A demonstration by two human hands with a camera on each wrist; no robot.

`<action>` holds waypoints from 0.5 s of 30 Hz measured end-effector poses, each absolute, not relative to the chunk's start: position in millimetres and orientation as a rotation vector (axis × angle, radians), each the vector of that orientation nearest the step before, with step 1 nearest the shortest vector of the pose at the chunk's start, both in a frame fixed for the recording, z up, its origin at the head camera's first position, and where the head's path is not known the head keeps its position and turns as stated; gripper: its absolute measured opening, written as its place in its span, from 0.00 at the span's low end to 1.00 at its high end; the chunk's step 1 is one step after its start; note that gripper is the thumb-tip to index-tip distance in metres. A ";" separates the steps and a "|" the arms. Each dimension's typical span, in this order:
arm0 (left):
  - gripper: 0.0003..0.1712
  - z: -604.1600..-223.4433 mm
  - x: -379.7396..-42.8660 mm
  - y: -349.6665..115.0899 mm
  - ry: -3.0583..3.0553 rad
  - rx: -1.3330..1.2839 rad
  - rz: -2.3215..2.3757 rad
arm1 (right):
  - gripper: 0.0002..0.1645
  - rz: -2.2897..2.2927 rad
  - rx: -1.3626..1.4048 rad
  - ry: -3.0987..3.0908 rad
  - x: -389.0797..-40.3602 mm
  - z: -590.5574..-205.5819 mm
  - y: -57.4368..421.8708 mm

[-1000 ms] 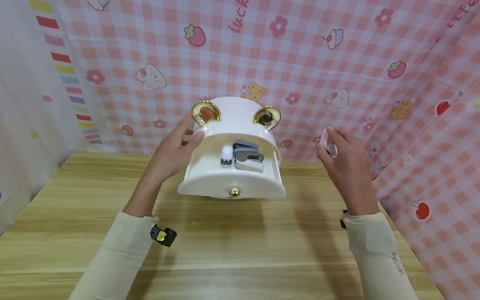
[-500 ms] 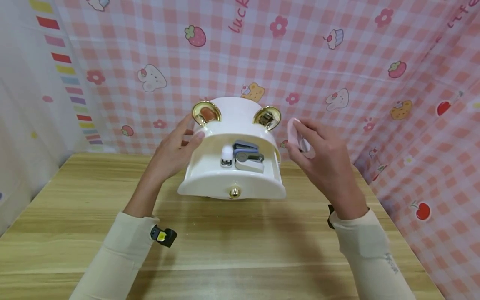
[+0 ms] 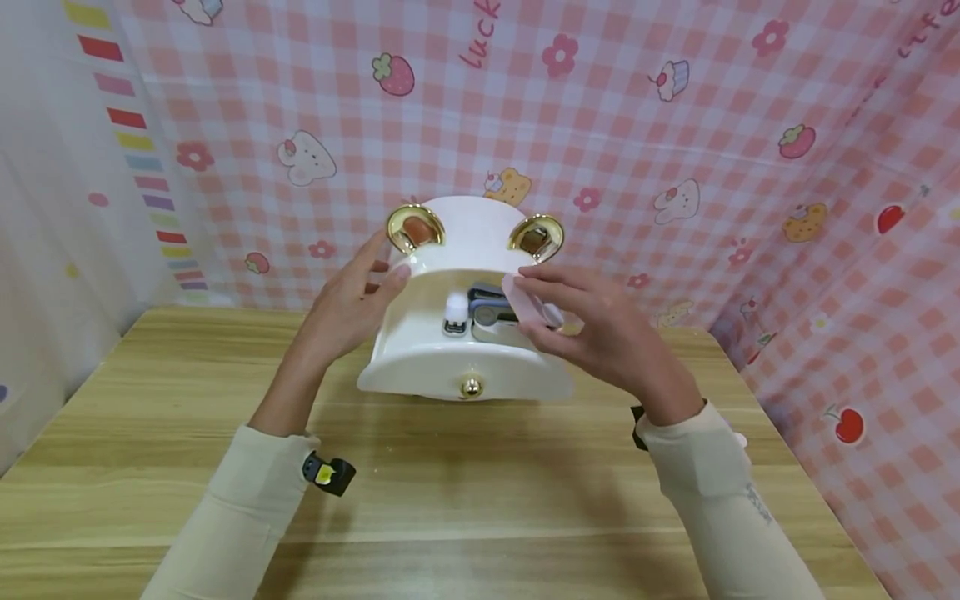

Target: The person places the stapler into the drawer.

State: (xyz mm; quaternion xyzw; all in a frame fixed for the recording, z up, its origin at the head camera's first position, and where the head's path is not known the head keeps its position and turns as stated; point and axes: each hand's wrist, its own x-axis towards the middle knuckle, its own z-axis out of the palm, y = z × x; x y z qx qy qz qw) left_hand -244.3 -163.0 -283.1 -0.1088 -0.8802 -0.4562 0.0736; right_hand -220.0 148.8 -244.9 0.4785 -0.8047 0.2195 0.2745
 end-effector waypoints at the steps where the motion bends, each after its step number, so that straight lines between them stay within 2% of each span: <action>1: 0.43 -283.5 -244.4 -163.1 -2.643 -0.328 -1.368 | 0.27 0.607 1.304 -2.171 -221.2 -245.7 149.1; 8: 0.44 -284.9 -245.7 -162.8 -2.645 -0.326 -1.368 | 0.25 0.674 1.369 -2.275 -223.5 -245.5 152.0; 15: 0.44 -284.4 -246.6 -163.3 -2.655 -0.313 -1.362 | 0.26 0.658 1.298 -2.410 -226.3 -252.9 150.8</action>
